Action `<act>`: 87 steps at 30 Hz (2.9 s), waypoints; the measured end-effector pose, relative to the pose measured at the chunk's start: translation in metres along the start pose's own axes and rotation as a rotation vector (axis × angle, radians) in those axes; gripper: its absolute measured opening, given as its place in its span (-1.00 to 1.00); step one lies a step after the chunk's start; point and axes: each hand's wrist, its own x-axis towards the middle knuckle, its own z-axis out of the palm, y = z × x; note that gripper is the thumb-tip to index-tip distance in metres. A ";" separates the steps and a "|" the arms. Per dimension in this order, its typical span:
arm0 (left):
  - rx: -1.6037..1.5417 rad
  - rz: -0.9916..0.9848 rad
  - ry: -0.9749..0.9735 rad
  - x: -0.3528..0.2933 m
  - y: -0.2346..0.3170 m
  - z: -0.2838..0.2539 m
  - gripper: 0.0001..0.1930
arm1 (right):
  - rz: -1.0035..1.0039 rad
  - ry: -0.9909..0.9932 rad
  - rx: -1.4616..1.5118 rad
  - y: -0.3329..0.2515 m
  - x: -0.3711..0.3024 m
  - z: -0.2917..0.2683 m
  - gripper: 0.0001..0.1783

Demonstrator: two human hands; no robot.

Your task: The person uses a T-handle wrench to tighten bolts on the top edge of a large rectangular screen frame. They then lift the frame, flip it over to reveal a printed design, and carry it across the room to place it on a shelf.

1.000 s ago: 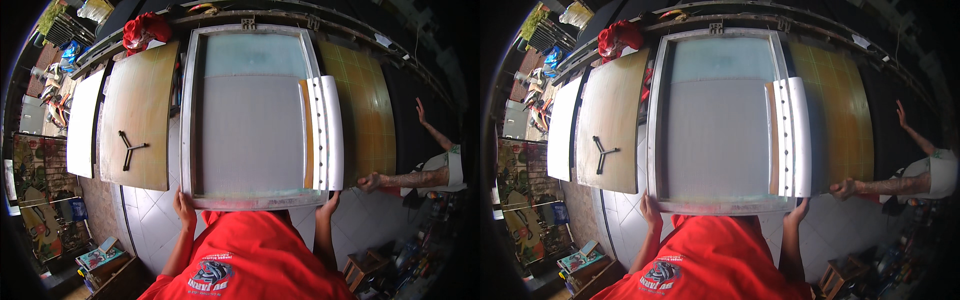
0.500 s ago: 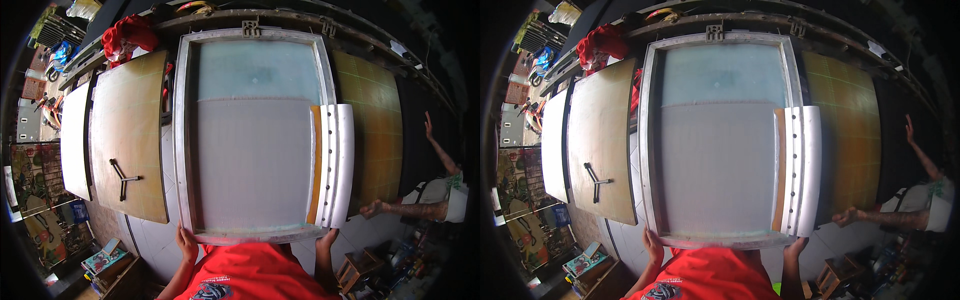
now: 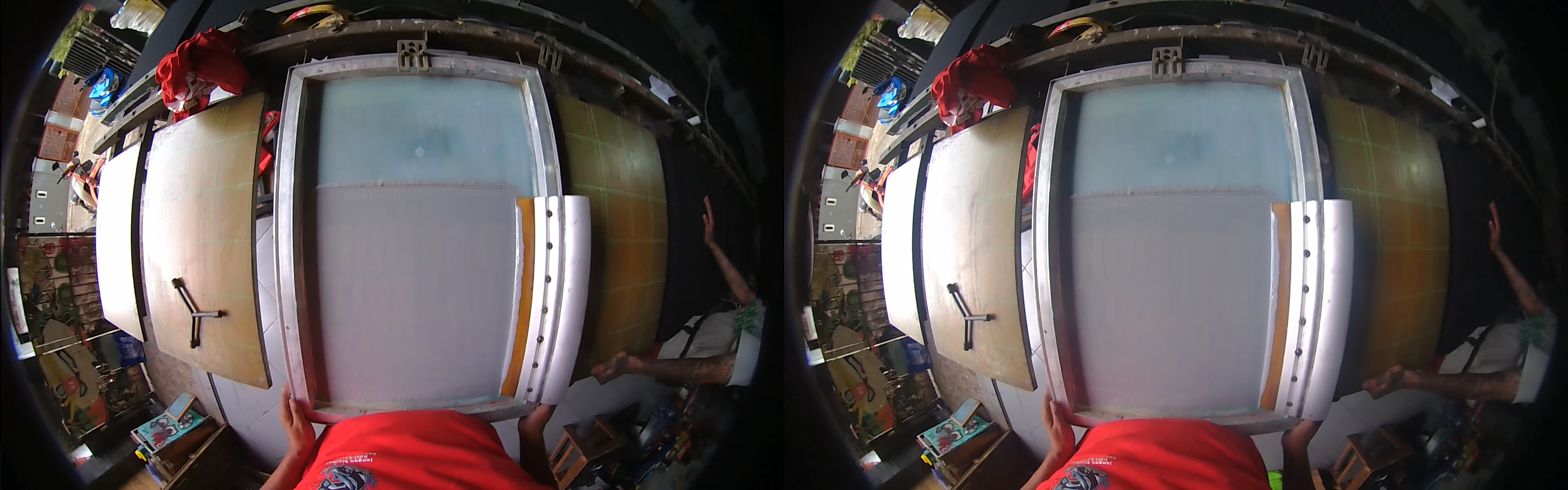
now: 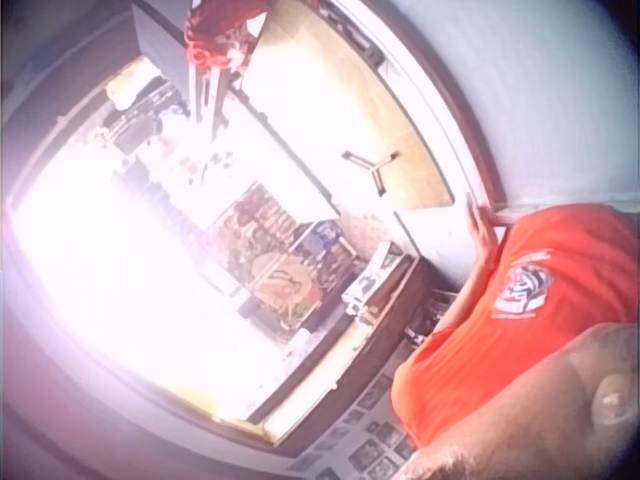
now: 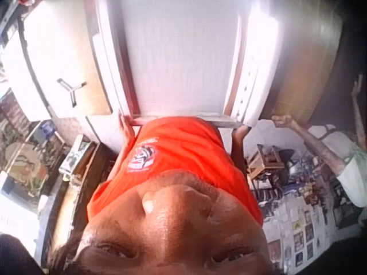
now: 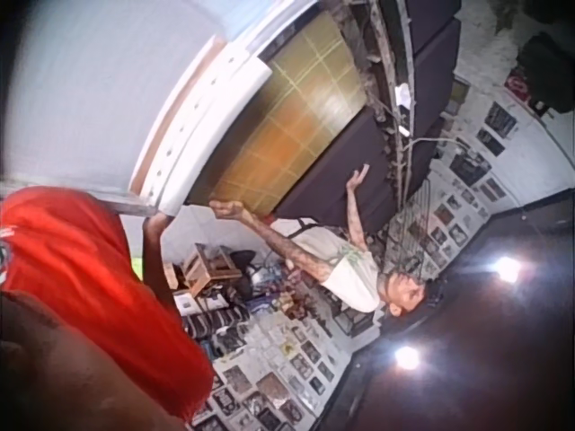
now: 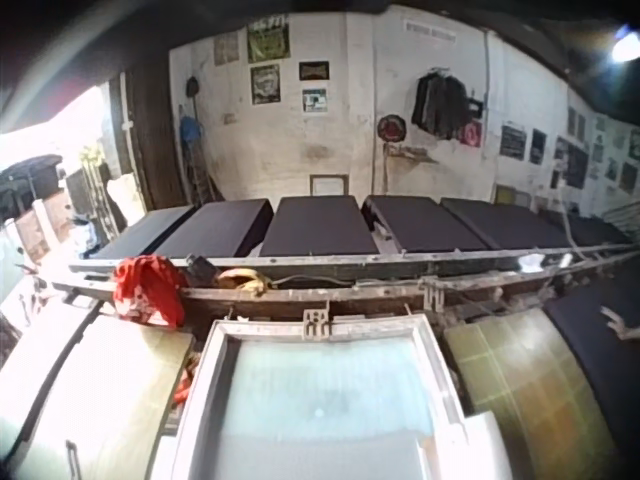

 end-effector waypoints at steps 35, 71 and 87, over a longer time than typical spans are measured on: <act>1.196 1.161 -0.314 0.347 0.312 0.300 0.39 | 0.102 0.011 -0.575 -0.020 -0.011 -0.040 -0.36; 0.609 1.282 -0.619 0.442 0.388 0.350 -0.10 | -1.134 -0.705 -0.729 -0.275 0.292 0.477 -0.73; 0.645 1.294 -0.591 0.446 0.386 0.348 -0.07 | -1.026 -0.952 -0.571 -0.235 0.290 0.562 -0.68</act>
